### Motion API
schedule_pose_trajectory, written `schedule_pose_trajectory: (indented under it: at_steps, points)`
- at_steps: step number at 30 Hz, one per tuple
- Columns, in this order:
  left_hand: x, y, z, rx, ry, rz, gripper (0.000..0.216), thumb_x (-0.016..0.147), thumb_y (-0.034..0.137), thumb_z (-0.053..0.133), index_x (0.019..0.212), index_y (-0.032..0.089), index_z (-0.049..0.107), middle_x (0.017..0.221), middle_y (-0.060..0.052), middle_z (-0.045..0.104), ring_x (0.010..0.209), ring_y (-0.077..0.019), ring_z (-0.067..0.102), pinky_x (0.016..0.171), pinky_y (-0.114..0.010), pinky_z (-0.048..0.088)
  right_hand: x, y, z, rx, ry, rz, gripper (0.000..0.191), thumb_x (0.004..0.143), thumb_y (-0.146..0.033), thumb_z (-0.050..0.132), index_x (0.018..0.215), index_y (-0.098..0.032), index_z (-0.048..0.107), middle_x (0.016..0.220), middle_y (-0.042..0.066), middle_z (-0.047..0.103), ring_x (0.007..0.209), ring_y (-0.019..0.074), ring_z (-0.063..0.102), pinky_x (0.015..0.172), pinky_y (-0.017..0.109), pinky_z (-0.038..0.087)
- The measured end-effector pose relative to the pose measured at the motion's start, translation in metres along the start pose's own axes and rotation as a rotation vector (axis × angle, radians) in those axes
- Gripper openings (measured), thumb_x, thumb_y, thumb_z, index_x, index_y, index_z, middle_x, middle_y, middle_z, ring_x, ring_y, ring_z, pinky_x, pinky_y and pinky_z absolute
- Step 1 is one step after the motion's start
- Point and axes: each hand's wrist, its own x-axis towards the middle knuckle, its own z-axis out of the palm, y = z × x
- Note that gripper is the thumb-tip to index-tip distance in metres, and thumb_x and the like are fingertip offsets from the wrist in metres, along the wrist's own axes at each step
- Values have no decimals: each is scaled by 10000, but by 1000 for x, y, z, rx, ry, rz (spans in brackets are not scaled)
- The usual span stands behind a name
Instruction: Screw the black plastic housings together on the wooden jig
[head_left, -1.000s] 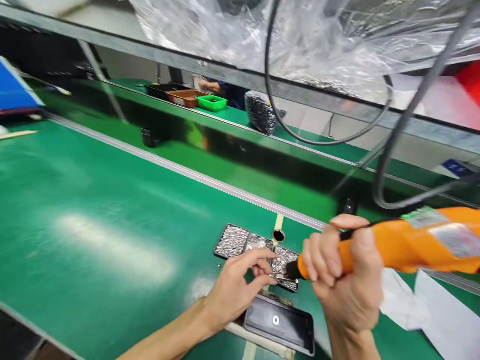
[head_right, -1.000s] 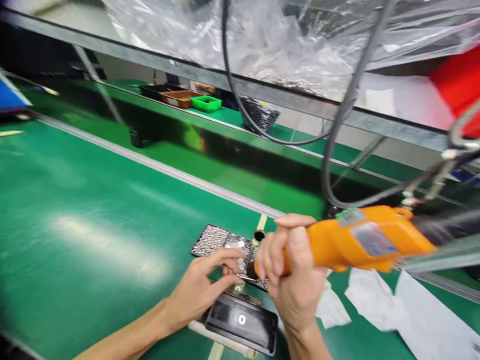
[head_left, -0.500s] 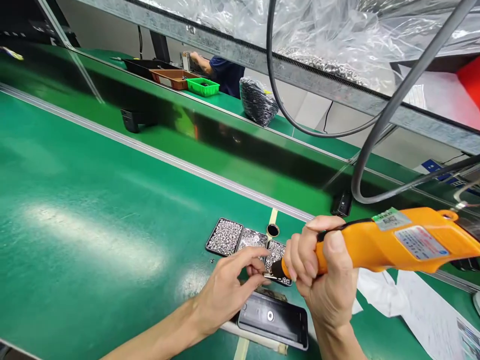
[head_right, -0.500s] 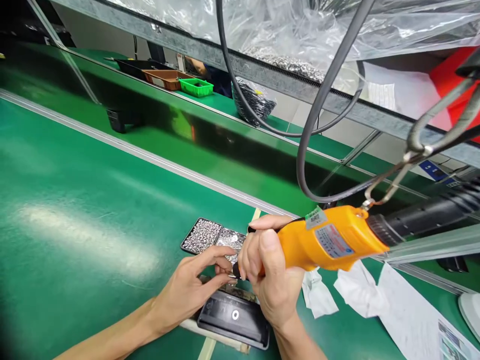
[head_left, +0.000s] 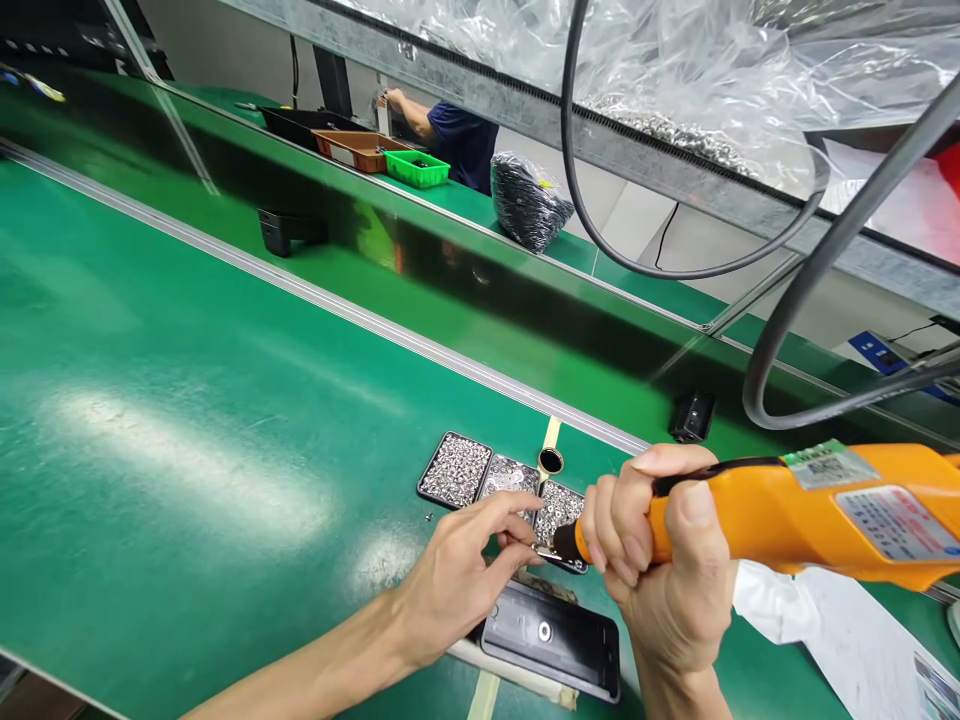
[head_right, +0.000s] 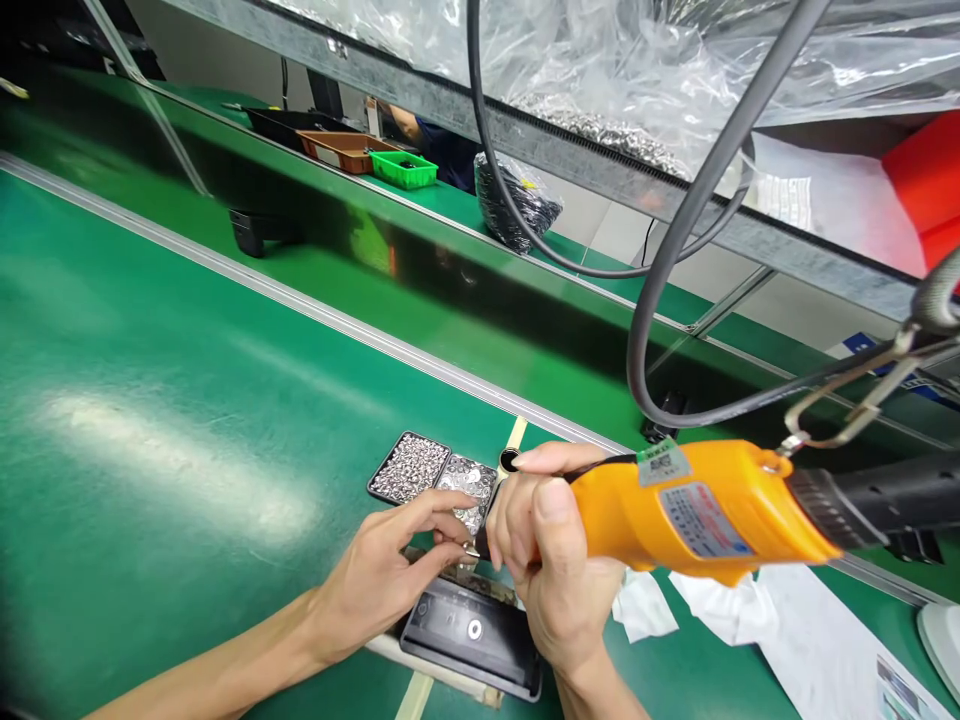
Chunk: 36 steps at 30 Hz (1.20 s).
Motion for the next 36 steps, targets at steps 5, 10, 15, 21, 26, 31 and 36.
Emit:
schedule_pose_trajectory:
  at_steps: [5,10,15,21,26,31,36]
  points:
    - [1,-1,0,16,-34,59,355,922,74,552,1235,218,636,968,9,742,886,-128,720,893,-257,571,0,4,3,-2,-8,8,124,1007,-324,538,1021,-235,624,503,-104,372,370,53,301,385,177,366]
    - [1,1,1,52,40,49,343,837,13,585,1116,189,680,906,5,725,879,-152,723,882,-276,566,0,5,5,11,47,36,110,995,-295,545,1000,-218,623,501,-94,398,369,57,327,380,187,379]
    - [3,-2,1,73,62,41,413,809,-13,595,1157,198,668,940,8,711,840,-142,725,878,-278,566,-2,12,6,4,30,18,110,1002,-280,537,1004,-220,629,505,-94,389,373,59,332,381,182,382]
    - [4,-4,-4,127,-31,3,539,852,50,670,1334,283,607,1124,-8,679,996,-171,698,913,-310,569,6,17,2,-4,46,29,120,1013,-316,532,1001,-236,620,503,-112,362,354,49,276,362,168,366]
    - [2,7,-19,268,-51,30,407,857,236,778,1245,237,656,1065,-35,669,1006,-220,631,923,-371,543,32,32,-15,-100,128,-38,102,993,-318,590,977,-217,600,492,-117,366,353,54,287,343,174,354]
    - [5,19,-28,296,-390,-20,604,662,446,933,1178,248,690,1093,-30,687,1098,-266,611,993,-405,517,60,65,-36,-181,220,-107,154,953,-331,667,941,-204,581,483,-124,389,344,51,323,344,181,347]
    - [5,26,-25,375,-528,93,610,754,231,813,1324,295,607,1247,-26,688,1109,-254,622,1050,-411,476,67,95,-48,-201,244,-82,238,922,-396,700,912,-194,576,486,-124,400,335,51,347,336,185,349]
